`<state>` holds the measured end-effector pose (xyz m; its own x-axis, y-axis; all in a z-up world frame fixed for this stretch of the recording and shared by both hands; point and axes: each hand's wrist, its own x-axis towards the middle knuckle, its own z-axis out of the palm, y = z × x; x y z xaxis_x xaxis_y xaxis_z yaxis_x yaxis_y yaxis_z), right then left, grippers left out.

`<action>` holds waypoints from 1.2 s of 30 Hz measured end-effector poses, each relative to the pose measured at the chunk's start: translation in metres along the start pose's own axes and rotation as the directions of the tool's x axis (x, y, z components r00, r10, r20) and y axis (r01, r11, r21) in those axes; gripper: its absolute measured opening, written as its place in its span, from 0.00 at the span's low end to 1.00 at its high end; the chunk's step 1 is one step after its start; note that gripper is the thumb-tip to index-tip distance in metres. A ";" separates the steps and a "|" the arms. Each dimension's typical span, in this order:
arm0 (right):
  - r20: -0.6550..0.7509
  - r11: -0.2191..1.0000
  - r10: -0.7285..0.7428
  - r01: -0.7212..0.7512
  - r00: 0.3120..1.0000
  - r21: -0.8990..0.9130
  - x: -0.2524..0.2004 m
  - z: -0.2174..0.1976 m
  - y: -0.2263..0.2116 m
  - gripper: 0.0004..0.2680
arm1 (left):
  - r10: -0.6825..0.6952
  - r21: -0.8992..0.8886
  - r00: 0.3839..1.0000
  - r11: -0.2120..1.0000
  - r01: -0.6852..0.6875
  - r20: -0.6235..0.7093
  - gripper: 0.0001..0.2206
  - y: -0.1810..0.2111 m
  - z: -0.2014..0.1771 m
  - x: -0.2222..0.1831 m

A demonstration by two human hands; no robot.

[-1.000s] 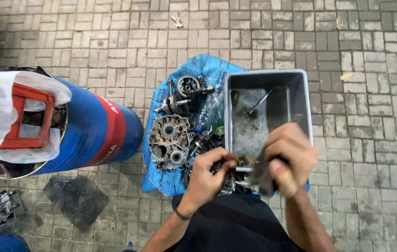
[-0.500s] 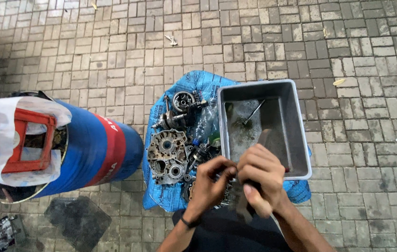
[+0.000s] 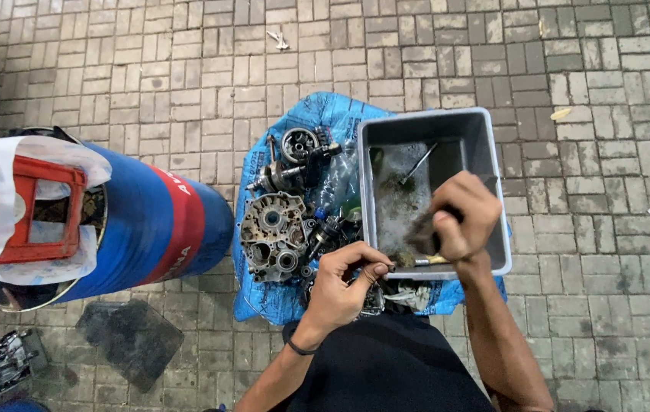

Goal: Scrubbing mechanical engine components with a wire brush and cleaning fluid

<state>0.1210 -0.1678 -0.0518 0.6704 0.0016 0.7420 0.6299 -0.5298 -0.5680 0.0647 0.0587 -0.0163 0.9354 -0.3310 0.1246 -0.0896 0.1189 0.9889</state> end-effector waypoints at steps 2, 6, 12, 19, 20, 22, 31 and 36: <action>0.009 0.996 0.061 -0.061 0.998 0.060 0.006 -0.010 -0.033 0.11 | -0.011 0.026 1.000 1.000 0.011 -0.008 0.06 -0.001 -0.004 0.000; 0.126 0.971 -0.093 0.062 0.988 0.231 0.026 -0.002 -0.119 0.17 | -0.009 0.176 0.997 0.984 -0.004 0.072 0.07 -0.010 -0.005 0.000; -0.025 0.999 -0.020 0.021 0.999 0.030 0.008 -0.008 -0.018 0.10 | -0.027 -0.087 0.999 0.996 0.031 0.047 0.05 0.002 -0.004 -0.008; -0.062 0.865 0.298 -0.242 0.952 0.440 0.006 0.003 -0.063 0.14 | -0.078 -0.303 0.997 0.950 0.078 0.011 0.04 0.002 -0.002 -0.014; -0.024 0.813 0.346 -0.286 0.938 0.507 0.005 0.005 -0.069 0.14 | -0.073 -0.323 0.997 0.944 0.073 0.011 0.05 0.003 -0.002 -0.013; 0.019 0.752 0.391 -0.331 0.920 0.570 0.000 0.007 -0.076 0.14 | -0.070 -0.344 0.997 0.936 0.069 0.009 0.05 0.004 -0.002 -0.013; 0.248 0.685 0.339 -0.419 0.907 0.596 -0.001 -0.004 -0.100 0.10 | -0.042 -0.354 0.998 0.935 0.024 -0.044 0.05 0.021 0.005 -0.008; 0.273 0.709 0.266 -0.379 0.925 0.594 0.001 -0.009 -0.103 0.06 | 0.020 -0.213 0.993 0.976 -0.045 -0.118 0.03 0.026 0.005 -0.007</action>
<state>0.0537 -0.1208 0.0104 0.8943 0.0918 0.4380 0.4257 0.1274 -0.8959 0.0539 0.0594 0.0094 0.9671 -0.2160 0.1343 -0.0570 0.3306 0.9421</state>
